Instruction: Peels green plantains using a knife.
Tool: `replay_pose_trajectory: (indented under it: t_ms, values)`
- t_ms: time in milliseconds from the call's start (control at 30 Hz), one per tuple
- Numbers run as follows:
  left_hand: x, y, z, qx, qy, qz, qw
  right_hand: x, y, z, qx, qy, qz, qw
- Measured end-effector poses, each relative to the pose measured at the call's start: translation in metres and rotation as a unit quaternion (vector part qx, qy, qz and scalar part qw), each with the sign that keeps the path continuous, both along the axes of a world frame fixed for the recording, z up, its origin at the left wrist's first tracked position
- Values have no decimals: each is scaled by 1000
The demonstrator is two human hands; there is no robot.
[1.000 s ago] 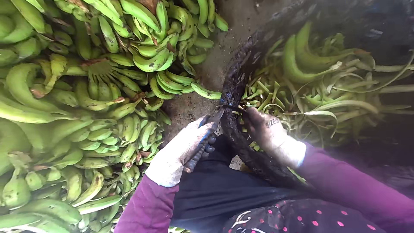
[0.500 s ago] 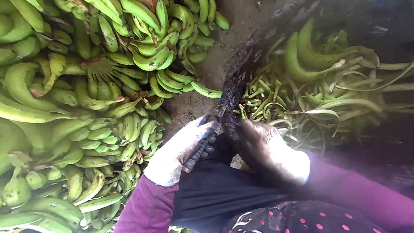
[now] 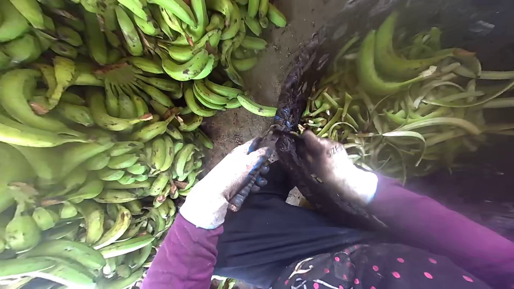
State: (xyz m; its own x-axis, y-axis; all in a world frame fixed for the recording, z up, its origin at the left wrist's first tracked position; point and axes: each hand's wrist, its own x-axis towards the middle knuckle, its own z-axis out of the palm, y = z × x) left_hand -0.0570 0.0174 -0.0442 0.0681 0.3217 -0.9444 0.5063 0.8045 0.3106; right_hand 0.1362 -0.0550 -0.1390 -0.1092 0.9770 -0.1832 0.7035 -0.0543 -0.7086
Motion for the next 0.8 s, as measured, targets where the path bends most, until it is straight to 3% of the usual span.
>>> replay_pose_trajectory:
  t_ms: [133,233,367,467,567,667,800]
  values:
    - [2,-2,0,20,24,-11,999,-6,-3,13,-52,30,2,998]
    - [6,-8,1,57,61,-65,994,0,9,0,-71,24,-13,997]
    - [11,-13,-2,139,172,-254,942,-10,1,12,-108,67,-1,992]
    - [14,-20,-11,188,214,-315,905,-12,5,8,-126,65,-20,990]
    - [14,-25,-14,211,227,-343,887,-12,4,15,-145,86,-11,986]
    - [17,-25,-14,199,219,-349,889,-5,10,-1,-131,63,-31,989]
    - [19,-25,-14,195,215,-353,889,-13,2,10,-155,102,-32,982]
